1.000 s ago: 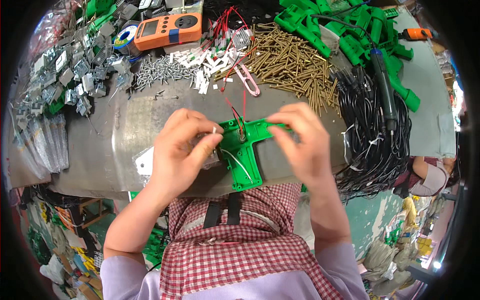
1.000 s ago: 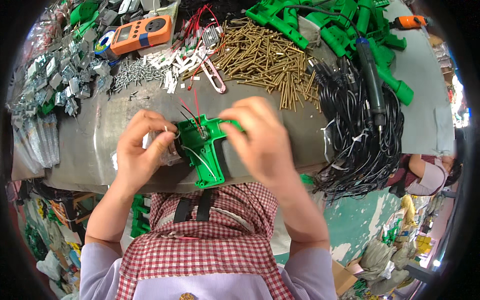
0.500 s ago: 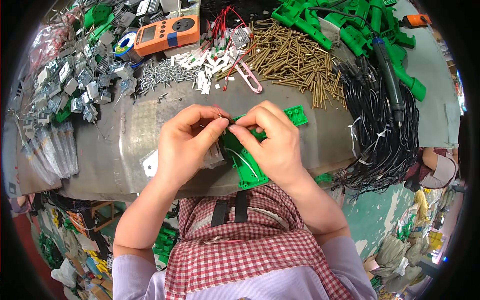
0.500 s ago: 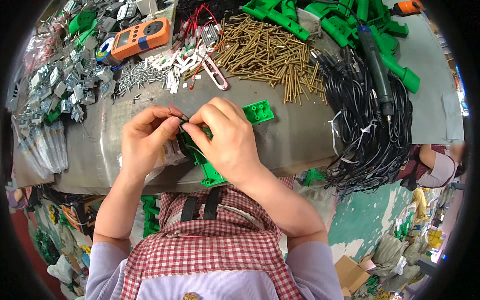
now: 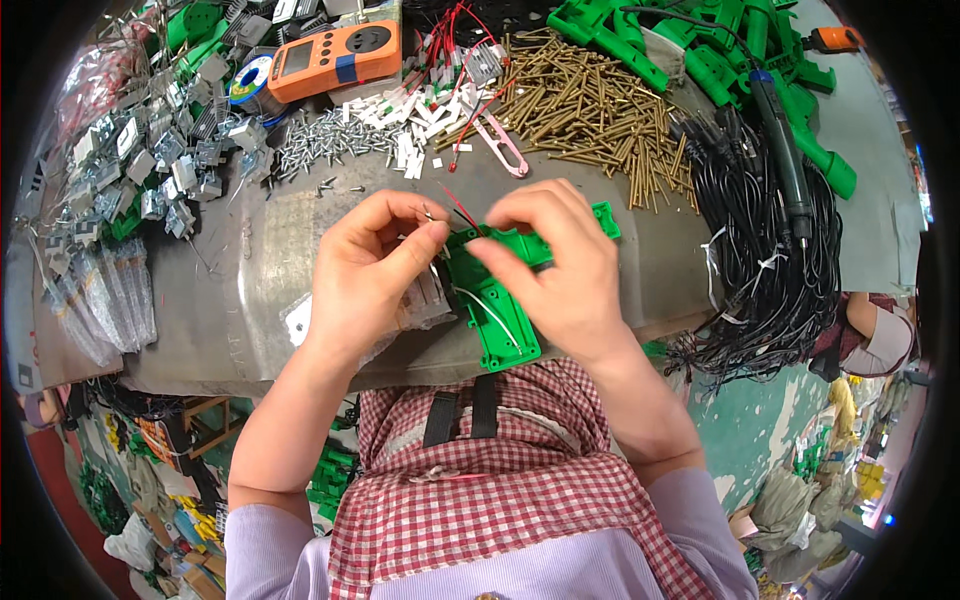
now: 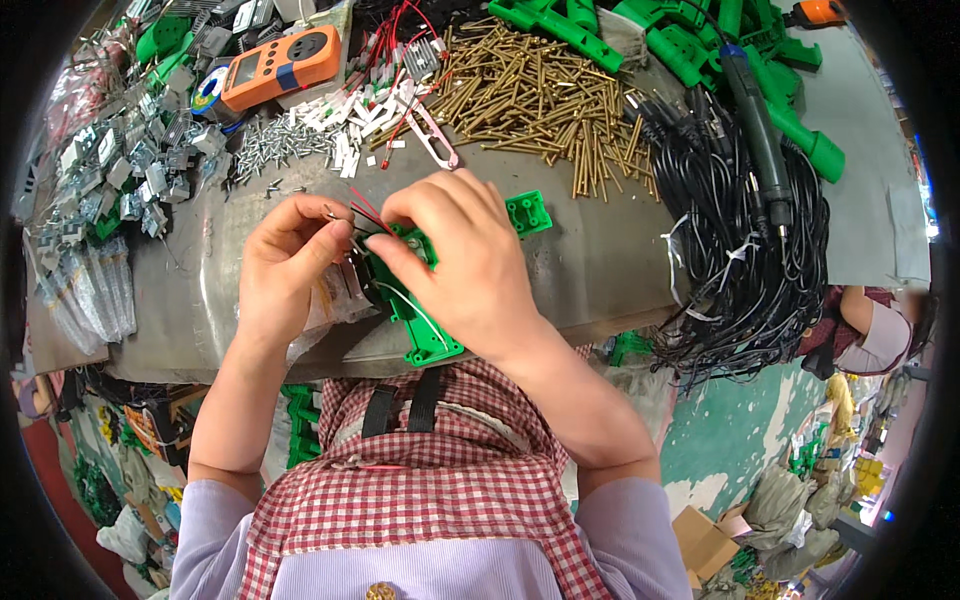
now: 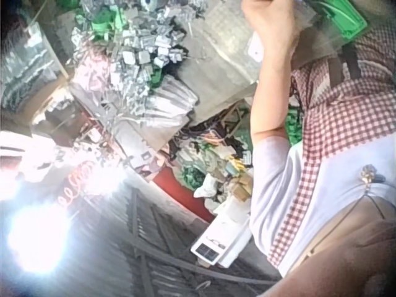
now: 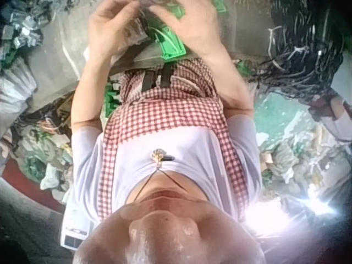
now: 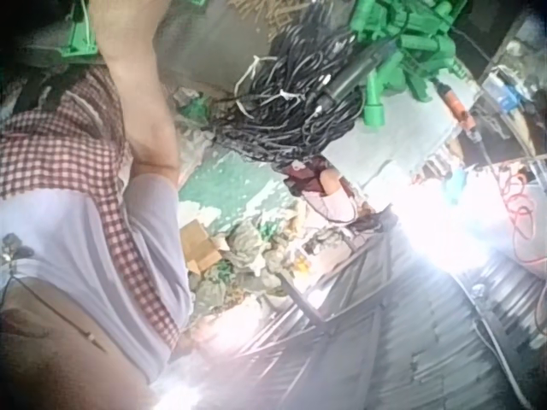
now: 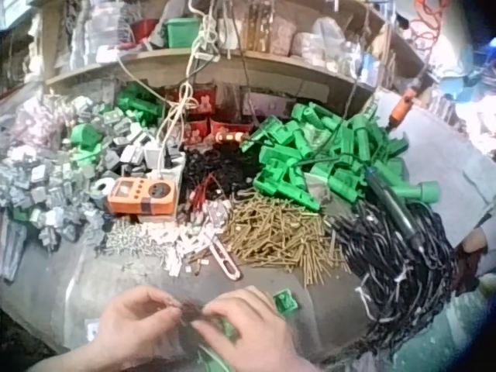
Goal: Assembling an electronic tool by placing components into a green plastic housing and using an electric screwdriver.
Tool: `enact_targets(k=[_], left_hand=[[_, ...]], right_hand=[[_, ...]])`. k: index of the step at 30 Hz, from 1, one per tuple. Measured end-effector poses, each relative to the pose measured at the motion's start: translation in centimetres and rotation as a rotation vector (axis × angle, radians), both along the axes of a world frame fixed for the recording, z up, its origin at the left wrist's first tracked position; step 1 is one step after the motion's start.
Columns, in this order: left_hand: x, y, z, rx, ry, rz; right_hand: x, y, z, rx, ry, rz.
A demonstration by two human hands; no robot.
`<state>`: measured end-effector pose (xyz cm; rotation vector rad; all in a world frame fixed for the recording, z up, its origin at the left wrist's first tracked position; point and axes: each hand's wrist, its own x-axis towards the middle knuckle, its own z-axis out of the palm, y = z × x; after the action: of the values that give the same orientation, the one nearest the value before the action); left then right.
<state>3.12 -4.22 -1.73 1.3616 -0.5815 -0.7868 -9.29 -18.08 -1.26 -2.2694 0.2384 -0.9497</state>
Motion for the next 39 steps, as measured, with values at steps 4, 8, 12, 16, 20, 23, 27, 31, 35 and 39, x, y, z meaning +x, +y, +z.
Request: enact_targets(k=[4, 8, 12, 16, 20, 23, 27, 31, 35, 39], left_hand=[[0.0, 0.3, -0.2, -0.047, 0.028, -0.009], [-0.1, 0.4, 0.0, -0.014, 0.02, 0.001], [0.1, 0.6, -0.3, -0.023, -0.026, 0.013], [0.0, 0.3, 0.1, 0.029, -0.038, 0.01], [0.0, 0.6, -0.2, -0.013, -0.016, 0.013], [0.0, 0.4, 0.0, -0.009, -0.005, -0.01], [0.0, 0.1, 0.1, 0.008, 0.015, -0.004], [0.1, 0.0, 0.0, 0.036, -0.038, 0.002], [0.2, -0.1, -0.2, 0.032, -0.024, 0.023], [0.0, -0.2, -0.4, 0.002, -0.032, 0.024]], right_hand=[[-0.3, 0.1, -1.2, 0.174, 0.085, -0.025], [-1.4, 0.3, -0.7, 0.328, 0.159, -0.1], [-1.9, 1.0, -1.3, 0.229, 0.094, -0.18], [-0.6, 2.0, -2.0, -0.2, -0.118, 0.062], [0.7, 2.2, -1.8, 0.049, -0.082, 0.006], [0.8, 2.3, -1.2, 0.411, 0.113, -0.033], [1.0, 1.9, -1.8, 0.439, 0.046, 0.0], [1.0, 1.7, -1.7, 0.488, 0.096, 0.008], [0.9, 1.6, -1.4, 0.441, 0.11, 0.038], [0.9, 1.5, -1.7, 0.464, 0.135, 0.044]])
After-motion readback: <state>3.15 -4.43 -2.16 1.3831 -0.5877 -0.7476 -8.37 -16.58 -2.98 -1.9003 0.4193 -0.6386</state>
